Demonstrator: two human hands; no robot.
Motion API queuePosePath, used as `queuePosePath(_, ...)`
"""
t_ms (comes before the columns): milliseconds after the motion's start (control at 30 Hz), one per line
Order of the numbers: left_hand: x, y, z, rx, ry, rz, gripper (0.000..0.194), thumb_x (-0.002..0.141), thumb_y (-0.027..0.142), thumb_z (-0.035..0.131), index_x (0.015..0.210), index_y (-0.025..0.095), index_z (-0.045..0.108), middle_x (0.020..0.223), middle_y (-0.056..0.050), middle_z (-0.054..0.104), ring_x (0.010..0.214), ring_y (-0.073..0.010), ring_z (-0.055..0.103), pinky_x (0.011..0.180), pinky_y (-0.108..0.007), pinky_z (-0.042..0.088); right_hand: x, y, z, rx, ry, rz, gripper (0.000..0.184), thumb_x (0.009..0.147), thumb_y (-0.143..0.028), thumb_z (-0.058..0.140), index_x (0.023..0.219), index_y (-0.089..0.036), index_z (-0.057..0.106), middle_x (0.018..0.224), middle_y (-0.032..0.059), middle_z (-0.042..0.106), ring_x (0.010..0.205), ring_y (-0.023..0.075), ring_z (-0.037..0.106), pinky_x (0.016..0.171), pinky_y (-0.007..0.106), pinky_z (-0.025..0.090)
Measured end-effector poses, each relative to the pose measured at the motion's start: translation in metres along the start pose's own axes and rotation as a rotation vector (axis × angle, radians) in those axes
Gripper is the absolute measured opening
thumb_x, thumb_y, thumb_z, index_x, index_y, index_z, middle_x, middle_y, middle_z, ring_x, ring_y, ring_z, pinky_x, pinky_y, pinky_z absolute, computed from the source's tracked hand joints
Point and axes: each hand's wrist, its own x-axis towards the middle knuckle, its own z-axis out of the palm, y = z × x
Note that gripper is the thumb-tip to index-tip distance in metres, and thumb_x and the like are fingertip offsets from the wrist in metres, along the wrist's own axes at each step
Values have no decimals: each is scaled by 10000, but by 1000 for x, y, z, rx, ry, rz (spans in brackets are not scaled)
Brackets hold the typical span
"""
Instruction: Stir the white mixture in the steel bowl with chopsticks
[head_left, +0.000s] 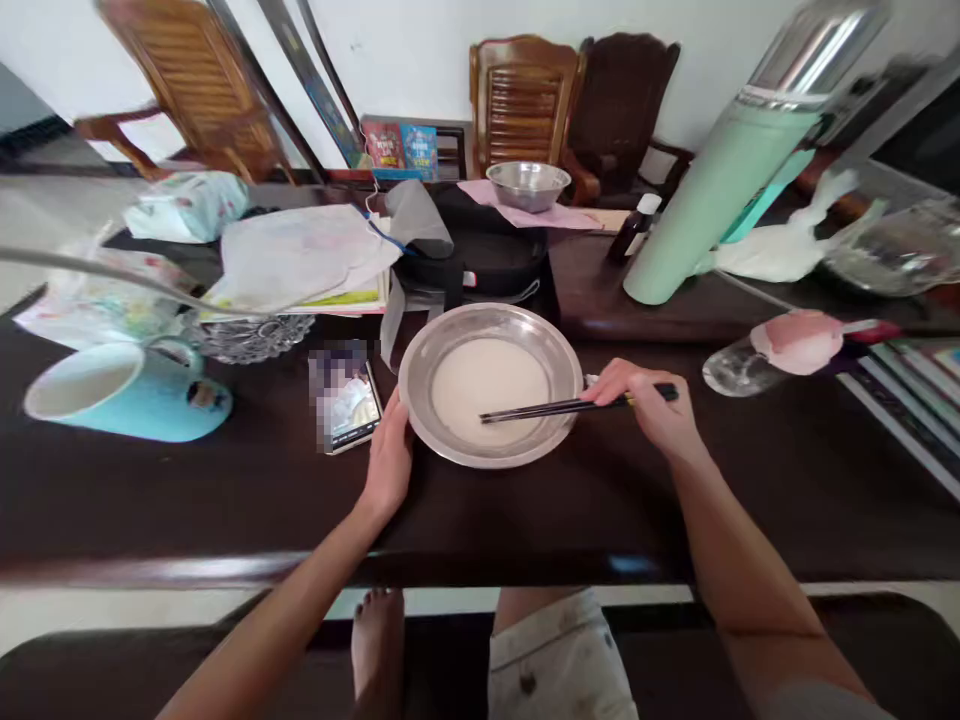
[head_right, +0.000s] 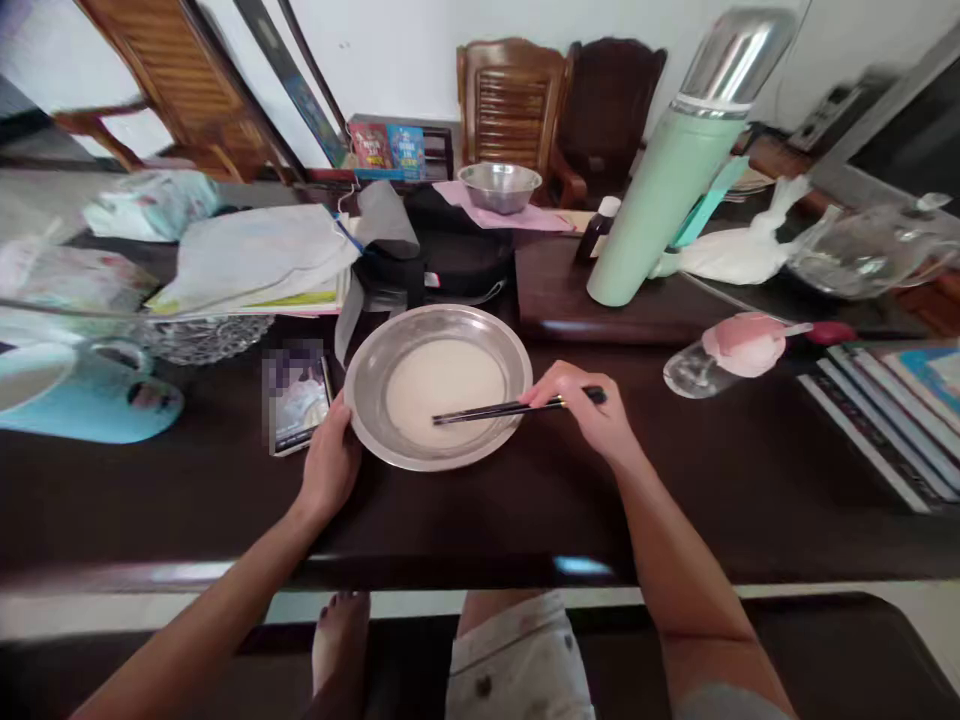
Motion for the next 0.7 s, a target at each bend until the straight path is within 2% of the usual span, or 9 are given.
queuePosePath(133, -2, 1, 0, -31, 3, -9, 467, 995, 410, 459, 1270, 138, 720, 1528, -115, 628, 1484, -305, 508, 1276, -401, 334, 3, -3, 2, -95, 29, 17, 346, 1043, -430, 586, 883, -287, 858, 919, 54, 853, 905, 251, 766, 818, 418, 582)
queuePosePath(267, -2, -8, 0, -130, 0, -38, 541, 1011, 459, 443, 1386, 144, 674, 1542, -114, 616, 1495, -311, 496, 1255, -409, 371, 1, -1, 0, -28, 147, 30, 443, 1052, -466, 546, 785, -275, 843, 846, 76, 839, 841, 269, 770, 723, 424, 584)
queuePosePath(367, -1, -15, 1, -201, -13, -44, 555, 1008, 475, 455, 1428, 169, 651, 1567, -98, 596, 1508, -306, 485, 1258, -409, 371, 1, -2, 1, -13, 66, 46, 443, 1045, -486, 551, 788, -272, 840, 831, 76, 837, 851, 274, 766, 765, 442, 597)
queuePosePath(467, -1, -16, 1, -208, -4, -49, 523, 1004, 430, 483, 1401, 146, 669, 1584, -115, 577, 1518, -312, 472, 1266, -407, 358, 2, -4, 2, -87, -4, 42, 367, 1033, -473, 586, 871, -277, 852, 913, 66, 853, 896, 266, 764, 831, 446, 597)
queuePosePath(533, -1, -16, 1, -231, -2, -64, 522, 1007, 428, 482, 1407, 147, 665, 1594, -113, 566, 1521, -315, 469, 1267, -409, 357, 2, -4, 1, -102, 45, 21, 351, 1035, -451, 591, 876, -282, 855, 924, 64, 854, 882, 261, 771, 816, 438, 594)
queuePosePath(633, -2, -13, 1, -245, 1, -72, 542, 1012, 439, 471, 1437, 149, 645, 1584, -111, 577, 1514, -319, 478, 1259, -416, 372, 1, -2, -2, -31, 133, 2, 423, 1054, -449, 549, 814, -281, 853, 848, 69, 843, 808, 259, 775, 739, 426, 591)
queuePosePath(700, -2, -11, 2, -244, -2, -80, 542, 1012, 421, 466, 1445, 145, 640, 1580, -114, 580, 1510, -320, 483, 1251, -411, 384, 0, -2, -2, 7, 110, 10, 448, 1061, -453, 531, 801, -279, 852, 825, 70, 839, 806, 262, 774, 731, 425, 595)
